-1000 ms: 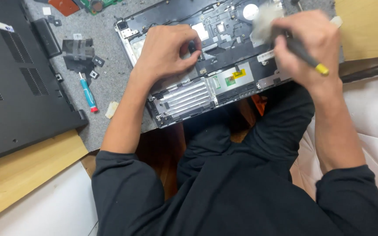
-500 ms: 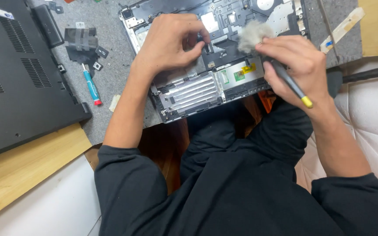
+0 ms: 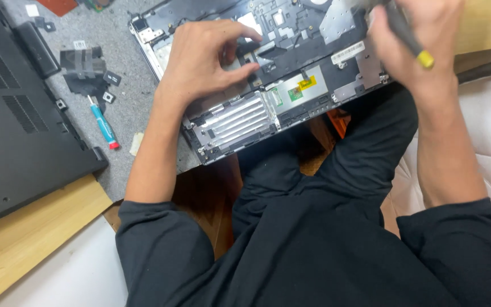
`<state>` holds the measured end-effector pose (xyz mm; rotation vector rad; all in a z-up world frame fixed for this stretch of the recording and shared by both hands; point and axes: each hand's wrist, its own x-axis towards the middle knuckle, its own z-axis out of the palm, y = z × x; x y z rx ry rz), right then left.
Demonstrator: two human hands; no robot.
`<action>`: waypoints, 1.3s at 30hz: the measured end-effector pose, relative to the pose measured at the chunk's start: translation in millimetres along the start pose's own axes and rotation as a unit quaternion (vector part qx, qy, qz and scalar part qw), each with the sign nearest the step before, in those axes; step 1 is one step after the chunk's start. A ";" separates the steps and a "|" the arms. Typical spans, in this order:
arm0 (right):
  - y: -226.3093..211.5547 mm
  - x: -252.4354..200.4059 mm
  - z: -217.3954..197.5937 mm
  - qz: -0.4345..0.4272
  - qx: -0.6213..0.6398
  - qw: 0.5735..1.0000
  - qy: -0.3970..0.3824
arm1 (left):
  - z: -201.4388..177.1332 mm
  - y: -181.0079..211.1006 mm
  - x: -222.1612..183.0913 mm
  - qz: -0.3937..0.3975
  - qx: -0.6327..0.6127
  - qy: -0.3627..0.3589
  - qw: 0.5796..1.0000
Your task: Disassembling a laptop by removing the motherboard and cleaning the internal chassis with a brush.
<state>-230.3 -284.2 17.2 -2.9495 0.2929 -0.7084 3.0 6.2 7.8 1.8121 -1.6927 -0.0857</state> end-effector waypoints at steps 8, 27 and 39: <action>29.3 -13.8 9.2 -0.023 0.096 0.994 -0.036 | 1.8 5.1 -1.2 -0.008 0.059 -0.004 0.998; -39.5 -38.6 -65.6 -0.109 0.274 0.941 -0.167 | 9.7 3.8 1.8 -0.017 0.089 -0.001 0.996; -34.2 -41.5 -56.3 -0.018 0.307 0.945 -0.109 | 8.5 6.3 1.2 -0.010 0.078 0.022 0.997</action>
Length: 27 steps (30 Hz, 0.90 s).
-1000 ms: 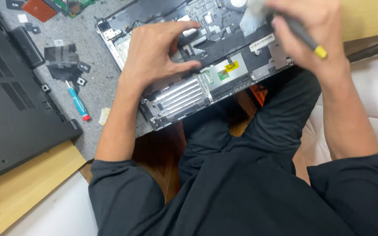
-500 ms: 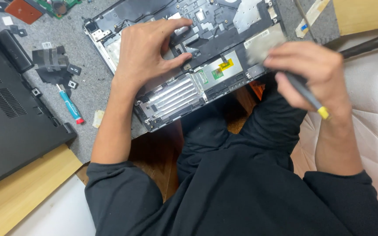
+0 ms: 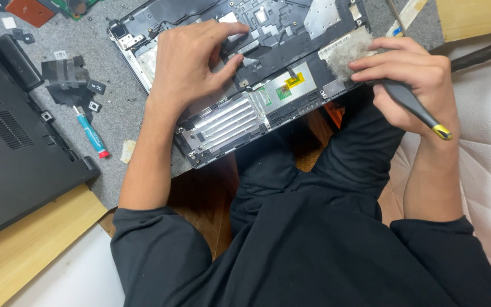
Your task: Disassembling a laptop by removing the motherboard and cleaning the internal chassis with a brush.
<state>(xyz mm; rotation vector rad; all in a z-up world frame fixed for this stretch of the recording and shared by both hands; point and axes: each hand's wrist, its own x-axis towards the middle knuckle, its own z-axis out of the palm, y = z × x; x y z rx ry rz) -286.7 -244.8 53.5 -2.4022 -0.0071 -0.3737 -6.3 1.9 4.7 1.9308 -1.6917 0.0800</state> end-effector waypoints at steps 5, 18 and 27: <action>-2.2 7.0 5.3 -0.022 -0.014 0.999 0.032 | 2.5 -0.9 -0.9 0.003 -0.001 0.005 1.000; -7.8 36.2 42.7 0.033 -0.180 0.983 0.004 | -1.2 0.1 0.9 0.009 -0.015 0.002 1.000; -11.4 30.5 58.7 0.048 -0.204 0.973 0.093 | -0.2 1.4 -1.0 0.010 -0.012 -0.002 1.000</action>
